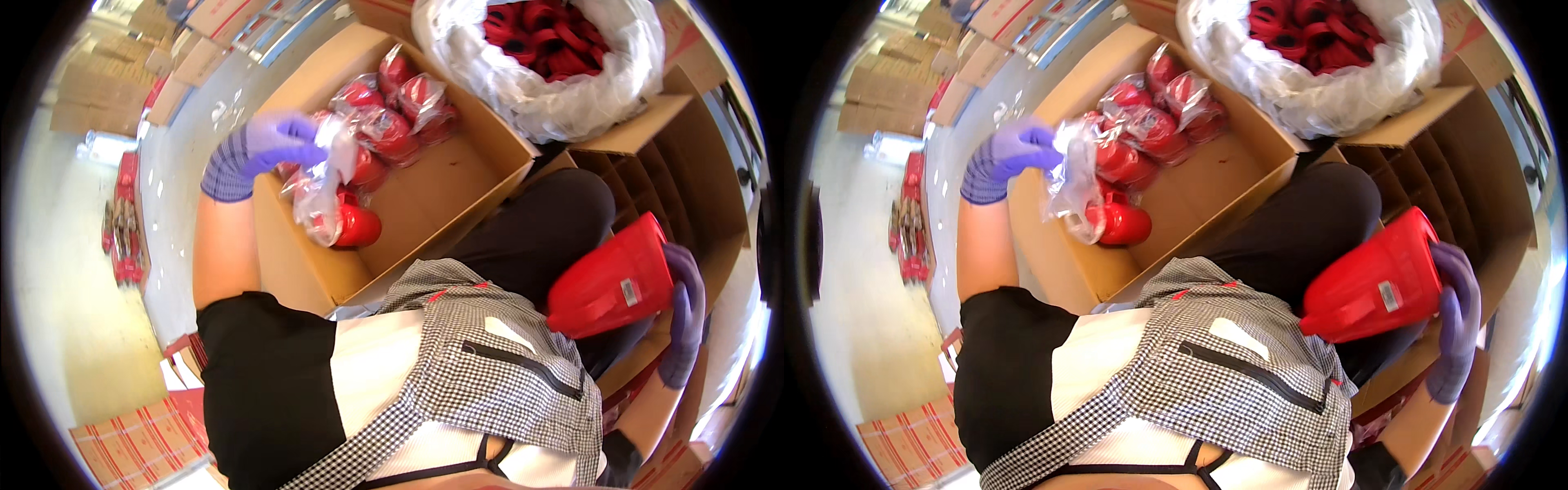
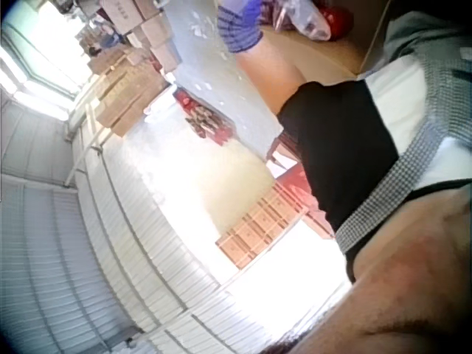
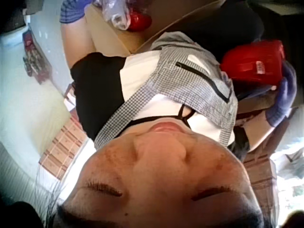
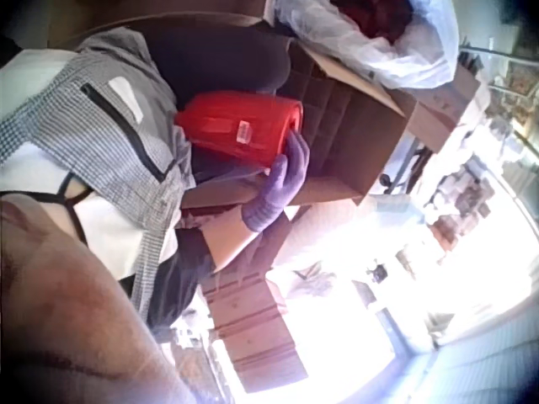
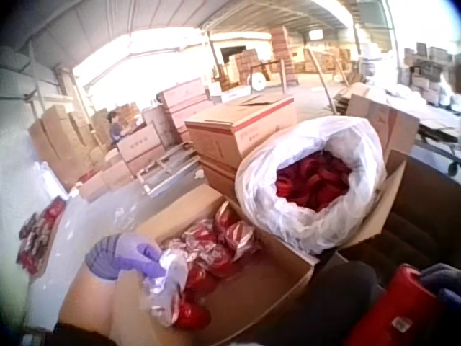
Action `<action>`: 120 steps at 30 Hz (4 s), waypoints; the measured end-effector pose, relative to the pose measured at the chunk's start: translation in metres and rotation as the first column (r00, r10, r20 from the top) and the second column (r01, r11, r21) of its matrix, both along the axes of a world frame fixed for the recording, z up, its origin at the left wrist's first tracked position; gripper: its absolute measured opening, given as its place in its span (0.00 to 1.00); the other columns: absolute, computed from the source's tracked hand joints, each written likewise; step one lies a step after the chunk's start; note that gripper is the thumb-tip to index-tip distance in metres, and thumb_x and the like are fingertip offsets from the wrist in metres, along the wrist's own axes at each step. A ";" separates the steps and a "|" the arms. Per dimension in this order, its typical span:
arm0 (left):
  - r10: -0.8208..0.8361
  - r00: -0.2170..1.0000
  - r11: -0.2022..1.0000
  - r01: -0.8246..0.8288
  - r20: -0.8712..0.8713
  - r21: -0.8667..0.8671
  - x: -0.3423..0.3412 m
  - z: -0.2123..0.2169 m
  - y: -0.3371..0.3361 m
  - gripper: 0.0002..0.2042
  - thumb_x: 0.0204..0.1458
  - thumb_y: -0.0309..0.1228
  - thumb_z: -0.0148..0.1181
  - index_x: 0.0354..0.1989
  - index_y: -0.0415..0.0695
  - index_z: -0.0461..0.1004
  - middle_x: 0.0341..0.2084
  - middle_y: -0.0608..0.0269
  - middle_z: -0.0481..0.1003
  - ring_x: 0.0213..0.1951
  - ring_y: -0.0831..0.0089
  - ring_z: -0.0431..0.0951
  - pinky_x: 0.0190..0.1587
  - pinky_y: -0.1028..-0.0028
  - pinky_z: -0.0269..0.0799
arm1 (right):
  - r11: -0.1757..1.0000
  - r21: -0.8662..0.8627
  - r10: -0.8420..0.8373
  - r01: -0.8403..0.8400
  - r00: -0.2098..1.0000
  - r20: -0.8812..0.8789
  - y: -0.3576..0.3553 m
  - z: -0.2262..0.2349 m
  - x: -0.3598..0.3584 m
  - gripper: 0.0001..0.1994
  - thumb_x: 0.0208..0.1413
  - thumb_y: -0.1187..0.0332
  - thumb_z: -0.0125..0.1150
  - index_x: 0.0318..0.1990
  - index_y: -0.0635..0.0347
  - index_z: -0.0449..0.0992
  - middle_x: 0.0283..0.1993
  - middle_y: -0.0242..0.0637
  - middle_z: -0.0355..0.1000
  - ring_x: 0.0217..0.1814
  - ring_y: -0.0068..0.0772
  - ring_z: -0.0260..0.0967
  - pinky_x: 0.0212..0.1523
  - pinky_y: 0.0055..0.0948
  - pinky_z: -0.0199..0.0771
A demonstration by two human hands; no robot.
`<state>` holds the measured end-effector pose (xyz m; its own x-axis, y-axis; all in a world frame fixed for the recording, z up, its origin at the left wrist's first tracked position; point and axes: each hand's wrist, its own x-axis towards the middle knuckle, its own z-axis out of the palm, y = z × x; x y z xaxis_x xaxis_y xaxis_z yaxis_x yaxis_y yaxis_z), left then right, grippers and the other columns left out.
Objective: The person assembles red plastic containers by inserting lids and wiping the exterior with a cloth. They then place the assembled units into a clear plastic bag and put the bag into a cardboard box.
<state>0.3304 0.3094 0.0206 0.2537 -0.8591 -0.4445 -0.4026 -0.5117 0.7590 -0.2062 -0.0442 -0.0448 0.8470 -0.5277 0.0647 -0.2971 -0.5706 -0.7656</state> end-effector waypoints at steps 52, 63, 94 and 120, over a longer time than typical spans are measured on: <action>-0.786 0.591 0.367 0.683 0.182 -0.632 -0.240 -0.144 -0.105 0.08 0.46 0.25 0.68 0.35 0.43 0.80 0.32 0.55 0.78 0.38 0.55 0.78 0.45 0.59 0.75 | 0.827 0.561 0.055 0.032 0.989 -0.137 0.193 -0.038 -0.087 0.11 0.58 0.69 0.66 0.47 0.64 0.81 0.42 0.44 0.80 0.43 0.39 0.78 0.47 0.33 0.77; -0.698 0.704 0.469 0.591 0.135 -0.656 -0.225 -0.119 -0.078 0.12 0.41 0.29 0.71 0.34 0.39 0.81 0.35 0.53 0.80 0.43 0.53 0.80 0.58 0.51 0.70 | 0.646 -0.557 0.027 -0.522 0.745 -0.667 0.085 -0.010 0.082 0.12 0.59 0.62 0.58 0.48 0.49 0.78 0.48 0.36 0.75 0.36 0.40 0.77 0.39 0.40 0.78; -0.331 0.884 0.781 0.454 0.332 -0.430 -0.306 -0.155 -0.243 0.06 0.51 0.21 0.60 0.36 0.37 0.80 0.33 0.53 0.79 0.39 0.58 0.79 0.46 0.67 0.74 | 0.280 0.236 -0.958 0.931 0.287 0.005 -0.009 0.042 -0.478 0.11 0.54 0.72 0.65 0.44 0.61 0.77 0.35 0.28 0.74 0.32 0.20 0.67 0.35 0.21 0.67; -0.225 0.738 0.764 0.539 0.636 -0.355 -0.312 -0.164 -0.237 0.11 0.45 0.19 0.59 0.38 0.38 0.79 0.32 0.55 0.74 0.38 0.56 0.73 0.45 0.62 0.70 | 0.858 0.008 -0.161 0.514 0.283 -0.946 -0.124 -0.183 -0.465 0.21 0.47 0.64 0.69 0.49 0.62 0.81 0.54 0.45 0.77 0.55 0.40 0.73 0.58 0.38 0.72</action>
<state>0.0185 0.0721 -0.1432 -0.0952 -0.9823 0.1616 -0.8809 0.1587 0.4458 -0.6716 -0.1685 -0.2279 0.0210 -0.6202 -0.7842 -0.9973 -0.0681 0.0272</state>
